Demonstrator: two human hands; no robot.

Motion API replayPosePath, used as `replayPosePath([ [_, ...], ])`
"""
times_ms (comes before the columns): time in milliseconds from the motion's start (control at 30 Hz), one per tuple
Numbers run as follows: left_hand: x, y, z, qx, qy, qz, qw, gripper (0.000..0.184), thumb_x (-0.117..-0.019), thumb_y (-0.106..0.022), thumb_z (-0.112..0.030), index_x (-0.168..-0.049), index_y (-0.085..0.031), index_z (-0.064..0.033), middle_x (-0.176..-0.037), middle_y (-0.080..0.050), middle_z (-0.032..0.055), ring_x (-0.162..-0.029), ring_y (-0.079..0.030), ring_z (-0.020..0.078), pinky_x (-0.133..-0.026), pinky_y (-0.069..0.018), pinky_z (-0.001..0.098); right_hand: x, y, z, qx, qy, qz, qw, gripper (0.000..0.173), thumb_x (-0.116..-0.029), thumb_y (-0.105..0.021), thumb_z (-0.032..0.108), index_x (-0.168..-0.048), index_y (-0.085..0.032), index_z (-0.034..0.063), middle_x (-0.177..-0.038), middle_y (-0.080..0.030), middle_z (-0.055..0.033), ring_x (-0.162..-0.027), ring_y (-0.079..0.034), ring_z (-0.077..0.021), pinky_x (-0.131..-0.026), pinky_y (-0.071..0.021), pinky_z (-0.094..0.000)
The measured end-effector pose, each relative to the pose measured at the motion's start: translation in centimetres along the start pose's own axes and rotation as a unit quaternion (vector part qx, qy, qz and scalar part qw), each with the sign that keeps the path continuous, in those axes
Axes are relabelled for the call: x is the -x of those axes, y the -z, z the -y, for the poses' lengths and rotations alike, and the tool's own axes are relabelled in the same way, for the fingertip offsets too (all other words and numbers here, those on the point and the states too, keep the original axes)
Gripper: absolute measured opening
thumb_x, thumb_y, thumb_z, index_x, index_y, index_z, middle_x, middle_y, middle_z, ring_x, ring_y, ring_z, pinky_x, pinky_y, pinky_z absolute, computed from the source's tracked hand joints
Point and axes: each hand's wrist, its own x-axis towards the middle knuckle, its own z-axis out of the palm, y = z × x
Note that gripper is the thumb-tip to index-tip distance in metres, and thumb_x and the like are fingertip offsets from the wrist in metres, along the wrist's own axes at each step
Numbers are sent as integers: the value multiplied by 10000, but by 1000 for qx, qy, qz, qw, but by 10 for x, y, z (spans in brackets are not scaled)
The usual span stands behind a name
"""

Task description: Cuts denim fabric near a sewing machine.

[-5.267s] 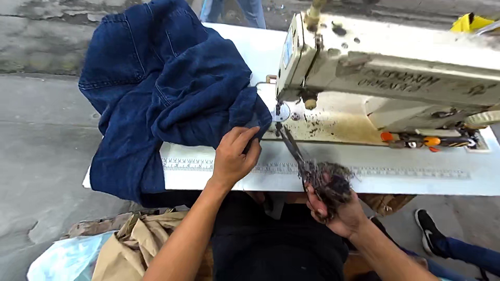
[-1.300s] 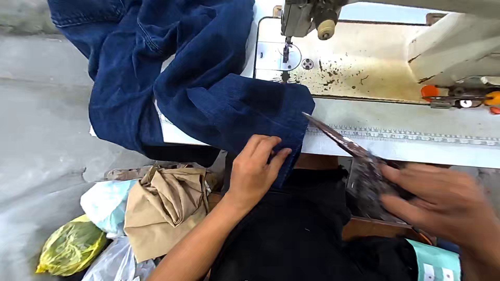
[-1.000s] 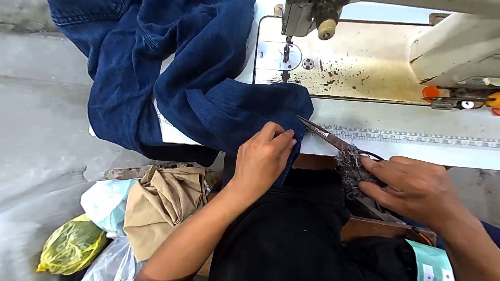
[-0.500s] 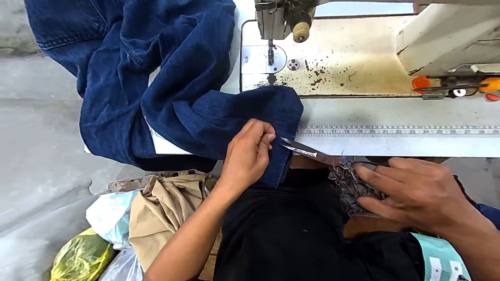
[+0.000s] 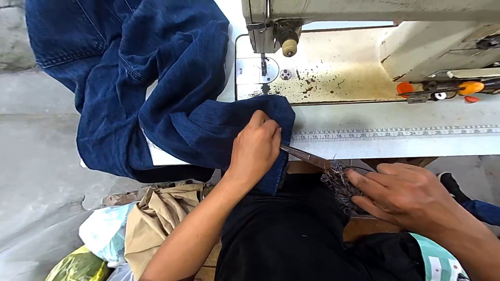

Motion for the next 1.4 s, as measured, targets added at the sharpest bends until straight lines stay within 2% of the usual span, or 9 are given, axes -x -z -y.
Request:
replayPosePath([
  [133,-4,3,1,-20,12,49,999,205,-1042,-544,-178,-996,-651,-10,-1021,-608,151,-835,-669,274,-672,-574,427,4,-3,4,-10,-11,9,1000,362,-989,-479,307,-993,-738,54,-524,-507,-38,-456,-491,-241,-424,-350,-361],
  [300,4,27,22,181,42,83,979,181,-1082,-478,-200,-1070,-595,-63,-950,-633,39,-765,-669,75,-710,-617,272,9,-12,0,-40,-19,6,999,372,-981,-486,330,-1012,-749,68,-542,-538,-42,-464,-505,-239,-428,-367,-367],
  [533,12,19,26,225,40,48,972,189,-1079,-458,-209,-1060,-590,-76,-959,-614,30,-770,-647,76,-694,-592,253,7,-3,4,19,-45,-47,998,439,-992,-479,440,-1052,-747,97,-540,-497,-39,-477,-455,-240,-452,-326,-375],
  [800,17,9,23,221,42,14,974,168,-1064,-468,-200,-1039,-594,-91,-888,-579,5,-680,-557,51,-610,-493,212,-20,-6,-4,40,-7,-17,999,369,-1017,-471,309,-1034,-722,40,-545,-537,-65,-459,-495,-267,-434,-343,-387],
  [1033,22,19,23,408,74,-36,909,119,-1088,-438,-137,-1072,-539,-75,-813,-604,5,-664,-637,78,-626,-594,241,0,-3,-11,-20,-20,-7,1000,410,-1001,-469,371,-1030,-757,80,-552,-550,-49,-468,-493,-235,-435,-344,-374],
  [1167,29,28,15,165,13,-28,986,280,-1021,-580,-144,-1275,-645,-47,-1017,-680,57,-846,-671,117,-741,-592,296,7,-4,-8,-14,-33,-3,999,415,-997,-470,380,-1021,-758,82,-542,-536,-47,-460,-484,-232,-433,-342,-366],
  [1233,33,15,10,76,-9,-20,997,210,-977,-674,-233,-1104,-765,-93,-977,-693,58,-852,-683,165,-726,-593,350,7,-5,-8,-11,-32,1,999,415,-996,-472,381,-1016,-757,80,-535,-528,-45,-455,-481,-229,-433,-341,-364],
  [1300,36,5,3,15,-29,-42,999,150,-961,-681,-214,-939,-783,-106,-891,-677,59,-817,-678,205,-661,-575,360,6,-6,-7,-8,-29,2,1000,413,-995,-474,379,-1016,-752,75,-533,-517,-45,-458,-482,-230,-435,-340,-365],
  [1400,41,-6,-5,-56,-41,-59,996,178,-983,-613,-153,-894,-718,-40,-846,-627,113,-784,-663,286,-571,-542,385,5,-5,-5,-5,-32,5,999,406,-993,-477,362,-1006,-753,65,-539,-536,-54,-461,-497,-241,-433,-349,-370],
])
